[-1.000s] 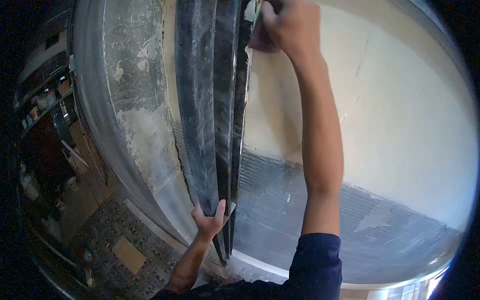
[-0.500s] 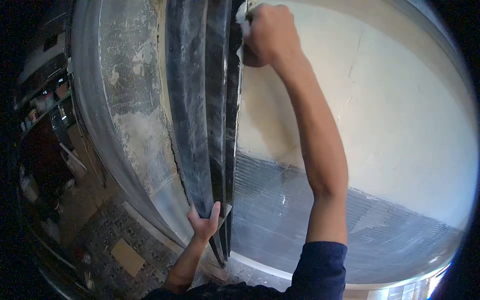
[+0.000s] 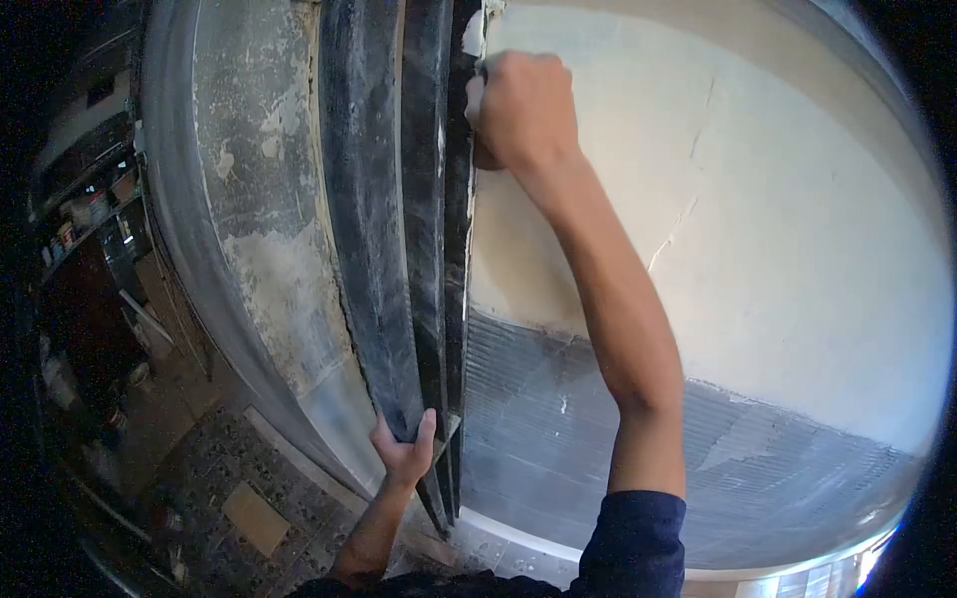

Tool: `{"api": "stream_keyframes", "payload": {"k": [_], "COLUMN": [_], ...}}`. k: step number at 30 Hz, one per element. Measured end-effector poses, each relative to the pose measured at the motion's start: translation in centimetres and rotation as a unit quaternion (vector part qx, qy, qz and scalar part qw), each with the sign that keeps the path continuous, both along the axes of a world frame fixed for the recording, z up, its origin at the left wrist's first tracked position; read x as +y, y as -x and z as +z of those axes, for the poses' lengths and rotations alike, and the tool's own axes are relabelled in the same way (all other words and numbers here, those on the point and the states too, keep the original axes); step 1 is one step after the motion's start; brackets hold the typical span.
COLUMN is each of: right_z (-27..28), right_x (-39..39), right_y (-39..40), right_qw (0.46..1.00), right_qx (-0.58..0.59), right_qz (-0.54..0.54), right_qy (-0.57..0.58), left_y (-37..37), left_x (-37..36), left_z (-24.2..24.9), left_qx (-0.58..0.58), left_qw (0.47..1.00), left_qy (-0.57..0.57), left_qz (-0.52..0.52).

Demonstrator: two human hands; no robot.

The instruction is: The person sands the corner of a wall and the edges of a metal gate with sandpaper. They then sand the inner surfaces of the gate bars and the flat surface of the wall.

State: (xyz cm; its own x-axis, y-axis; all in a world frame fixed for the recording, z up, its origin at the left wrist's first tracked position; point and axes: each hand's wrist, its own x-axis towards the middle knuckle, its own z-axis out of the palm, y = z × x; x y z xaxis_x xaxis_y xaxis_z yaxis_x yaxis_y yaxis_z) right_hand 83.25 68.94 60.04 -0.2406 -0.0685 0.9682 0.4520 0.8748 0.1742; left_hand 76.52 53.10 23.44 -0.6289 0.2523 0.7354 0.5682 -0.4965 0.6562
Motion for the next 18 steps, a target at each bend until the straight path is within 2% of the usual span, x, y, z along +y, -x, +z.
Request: {"api": "stream_keyframes", "payload": {"k": [1,3,6,9,13,14,18], "right_z": [0.8,1.4,-0.4,0.5,2.7,2.0,1.5], "right_x": [0.0,0.4,0.2,0.2,-0.3,-0.1,-0.5], "right_y": [0.0,0.2,0.1,-0.1,0.2,0.4,-0.2], "right_qw": [0.999,1.0,0.996,0.999,1.0,0.997,1.0], "right_qx": [0.011,0.021,0.008,0.01,-0.003,0.019,-0.002], "right_qz": [0.009,0.005,-0.02,0.035,-0.025,-0.02,0.007], "right_qy": [0.039,0.014,-0.081,-0.027,0.014,-0.075,-0.016], "left_y": [-0.1,-0.1,-0.2,-0.6,-0.4,-0.4,-0.2], "left_x": [-0.2,-0.1,0.0,-0.4,-0.2,-0.1,-0.2], "left_z": [0.4,1.0,1.2,1.2,1.1,0.8,0.6], "left_qx": [0.002,0.004,-0.01,-0.044,-0.019,-0.03,-0.02], "left_qw": [1.0,1.0,1.0,0.999,1.0,1.0,1.0], "left_qy": [0.006,0.009,-0.009,0.015,-0.002,-0.001,0.007], "left_qz": [0.007,0.012,0.005,-0.006,0.006,0.001,0.006]}}
